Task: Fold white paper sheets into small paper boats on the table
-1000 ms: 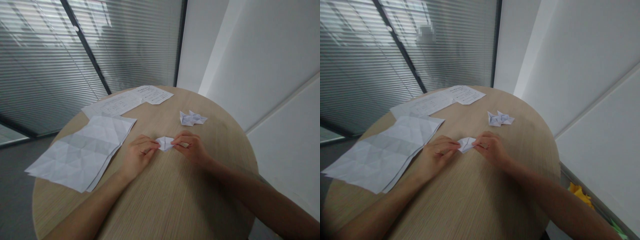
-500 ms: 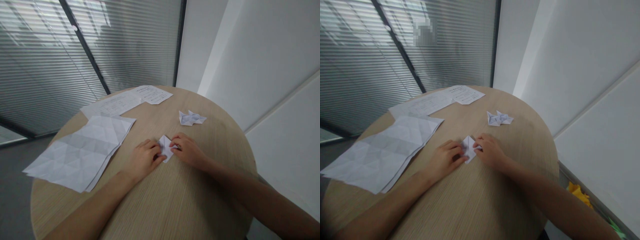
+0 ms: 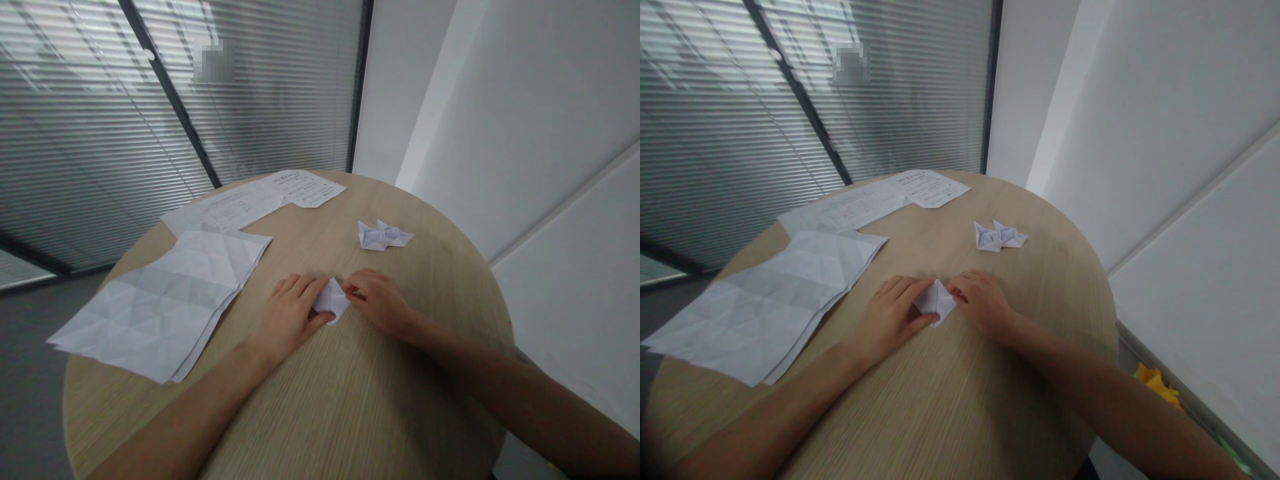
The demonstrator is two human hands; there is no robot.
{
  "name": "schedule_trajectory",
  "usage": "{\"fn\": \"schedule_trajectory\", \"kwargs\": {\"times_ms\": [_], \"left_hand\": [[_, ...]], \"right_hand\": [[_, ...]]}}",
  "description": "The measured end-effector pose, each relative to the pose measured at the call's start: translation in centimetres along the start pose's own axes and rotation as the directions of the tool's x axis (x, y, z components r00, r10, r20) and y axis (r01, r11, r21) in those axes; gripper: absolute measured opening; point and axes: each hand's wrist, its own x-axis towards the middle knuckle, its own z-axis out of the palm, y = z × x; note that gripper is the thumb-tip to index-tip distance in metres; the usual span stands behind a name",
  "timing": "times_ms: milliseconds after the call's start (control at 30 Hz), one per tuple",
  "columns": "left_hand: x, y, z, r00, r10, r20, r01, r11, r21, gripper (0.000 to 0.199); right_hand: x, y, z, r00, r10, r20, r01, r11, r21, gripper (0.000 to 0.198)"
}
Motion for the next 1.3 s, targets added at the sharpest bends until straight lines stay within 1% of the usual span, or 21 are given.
{"fn": "schedule_trajectory", "kwargs": {"times_ms": [67, 133, 167, 233, 333, 400, 467, 533, 567, 667, 733, 800, 900, 967, 1000, 1067, 1133, 1167, 1233, 1300], "left_hand": [[-0.1, -0.1, -0.1, 0.997, 0.073, -0.008, -0.073, 0.997, 0.012, 0.032], [-0.1, -0.2, -0.2, 0.99, 0.141, 0.01, -0.141, 0.989, 0.031, 0.015], [-0.2, -0.2, -0.3, 0.985, 0.169, 0.03, -0.17, 0.985, 0.042, 0.015], [-0.2, -0.2, -0.5, 0.973, 0.217, 0.073, -0.221, 0.974, 0.046, 0.023], [-0.2, -0.1, -0.8, 0.966, 0.234, 0.106, -0.237, 0.971, 0.015, 0.033], [-0.2, 0.0, -0.8, 0.973, 0.207, 0.101, -0.208, 0.978, 0.0, 0.036], [-0.1, 0.2, -0.6, 0.983, 0.158, 0.097, -0.16, 0.987, 0.009, 0.033], [0.0, 0.4, -0.5, 0.99, 0.088, 0.109, -0.091, 0.996, 0.022, 0.029], [0.1, 0.5, -0.4, 0.992, 0.047, 0.118, -0.049, 0.999, 0.02, 0.029], [0.2, 0.6, -0.3, 0.992, -0.061, 0.112, 0.064, 0.998, -0.022, 0.035], [0.3, 0.5, -0.1, 0.991, -0.099, 0.089, 0.104, 0.993, -0.055, 0.042], [0.3, 0.4, 0.1, 0.99, -0.125, 0.065, 0.131, 0.988, -0.087, 0.047], [0.3, 0.4, 0.3, 0.982, -0.179, 0.053, 0.185, 0.973, -0.139, 0.047], [0.3, 0.5, 0.3, 0.977, -0.204, 0.054, 0.211, 0.96, -0.187, 0.04], [0.3, 0.5, 0.2, 0.977, -0.209, 0.05, 0.215, 0.951, -0.224, 0.034], [0.3, 0.5, 0.1, 0.977, -0.212, 0.04, 0.213, 0.921, -0.327, 0.021], [0.3, 0.4, 0.1, 0.974, -0.226, 0.027, 0.214, 0.867, -0.45, 0.013], [0.3, 0.3, 0.0, 0.971, -0.238, 0.024, 0.217, 0.833, -0.508, 0.012], [0.3, 0.2, 0.0, 0.963, -0.269, 0.007, 0.218, 0.764, -0.607, 0.014], [0.3, 0.3, 0.0, 0.956, -0.293, -0.014, 0.204, 0.698, -0.686, 0.018]], "right_hand": [[0.0, 0.2, -0.1, 0.994, -0.097, 0.047, 0.1, 0.993, -0.067, 0.015], [-0.1, 0.3, -0.3, 0.985, -0.147, 0.095, 0.157, 0.982, -0.104, 0.017], [-0.1, 0.2, -0.4, 0.98, -0.162, 0.119, 0.175, 0.978, -0.115, 0.018], [-0.2, 0.1, -0.4, 0.971, -0.178, 0.158, 0.198, 0.973, -0.12, 0.018], [-0.3, -0.4, -0.4, 0.975, -0.153, 0.164, 0.169, 0.981, -0.094, 0.014], [-0.2, -0.8, -0.3, 0.984, -0.097, 0.151, 0.112, 0.989, -0.094, 0.006], [-0.1, -1.2, -0.1, 0.99, -0.034, 0.136, 0.048, 0.994, -0.101, 0.005], [0.0, -1.4, 0.0, 0.991, 0.008, 0.133, 0.003, 0.997, -0.083, 0.009], [0.1, -1.5, 0.0, 0.991, 0.02, 0.135, -0.011, 0.998, -0.062, 0.015], [0.3, -1.5, -0.1, 0.984, 0.044, 0.174, -0.047, 0.999, 0.01, 0.031], [0.4, -1.6, -0.2, 0.974, 0.053, 0.222, -0.062, 0.997, 0.037, 0.032], [0.5, -1.7, -0.3, 0.967, 0.067, 0.245, -0.08, 0.996, 0.045, 0.027], [0.6, -2.0, -0.5, 0.971, 0.143, 0.191, -0.164, 0.982, 0.099, 0.028], [0.5, -2.0, -0.4, 0.966, 0.208, 0.156, -0.237, 0.951, 0.201, 0.028], [0.5, -1.9, -0.4, 0.963, 0.227, 0.148, -0.259, 0.932, 0.255, 0.024], [0.5, -1.5, -0.1, 0.961, 0.24, 0.135, -0.273, 0.896, 0.349, 0.014], [0.5, -1.1, 0.2, 0.961, 0.241, 0.133, -0.276, 0.854, 0.44, 0.009], [0.5, -0.9, 0.3, 0.959, 0.245, 0.144, -0.285, 0.818, 0.5, 0.008], [0.5, -0.6, 0.6, 0.951, 0.243, 0.188, -0.307, 0.71, 0.633, 0.006], [0.5, -0.6, 0.8, 0.95, 0.222, 0.221, -0.311, 0.602, 0.735, 0.01]]}}
